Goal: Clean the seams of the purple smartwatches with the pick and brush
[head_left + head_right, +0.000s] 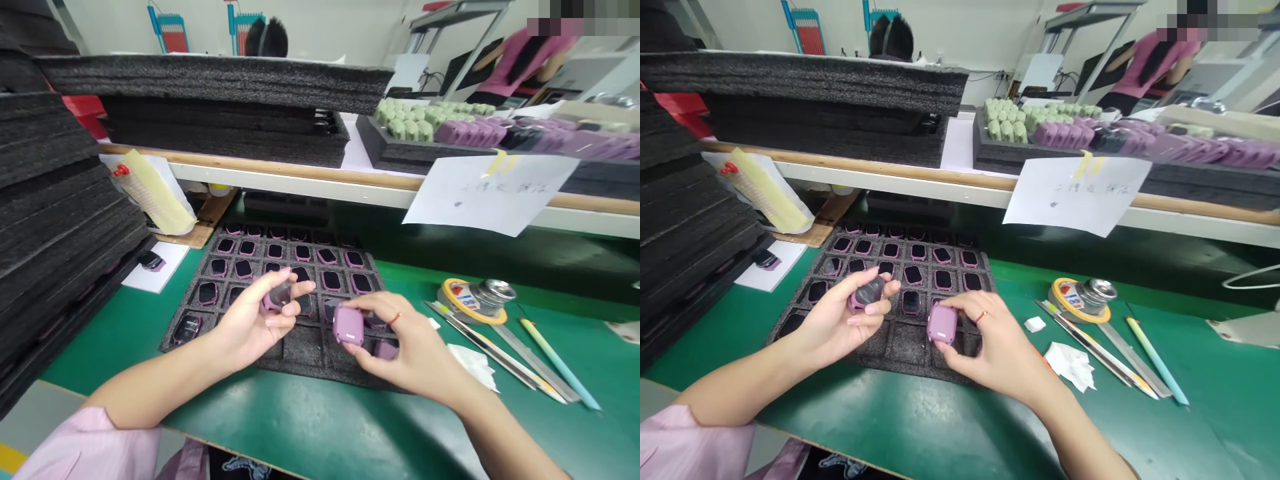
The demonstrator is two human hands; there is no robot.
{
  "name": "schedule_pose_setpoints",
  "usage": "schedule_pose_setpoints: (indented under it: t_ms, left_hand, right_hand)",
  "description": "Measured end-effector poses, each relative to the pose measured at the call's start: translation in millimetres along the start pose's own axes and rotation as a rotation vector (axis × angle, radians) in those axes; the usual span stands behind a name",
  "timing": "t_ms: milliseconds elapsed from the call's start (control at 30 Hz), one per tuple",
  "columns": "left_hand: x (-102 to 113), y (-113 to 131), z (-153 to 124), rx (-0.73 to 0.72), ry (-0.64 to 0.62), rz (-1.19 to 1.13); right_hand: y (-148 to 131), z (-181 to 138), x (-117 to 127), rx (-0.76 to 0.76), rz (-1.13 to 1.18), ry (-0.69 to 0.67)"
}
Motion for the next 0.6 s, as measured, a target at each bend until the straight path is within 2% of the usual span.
schedule_pose_setpoints:
  t_ms: [100,200,333,467,600]
  left_hand:
    - [0,4,0,0.008,0.021,0.022]
    - [-4,4,-1,0.007,-0.03,0.09]
    - [-12,-2,-3,-0.008,-0.168,0.27]
    - [-8,-15,-4,0.066,-0.146,0.327]
    - [-1,-12,-8,0.027,-0.033,0.306]
  right_hand:
    - [17,-28,-30,-0.078,0.033,-0.166]
    - [24,-40,-36,-0.141,0.085,-0.222]
    - [10,-18,-3,-0.151,0.15,-0.044]
    - [-32,18,27,-0.003,0.256,0.147]
    - [-60,45,18,0.113,0.293,0.083]
Point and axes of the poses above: each hand's wrist, its own z-axis towards the middle knuckle, its own x-axis out of the back of the hand, y = z × x, the point moved 8 cm from there along z, towards the middle knuckle, and after that the axes turned 2 degrees about -z, right-handed, at the moved point
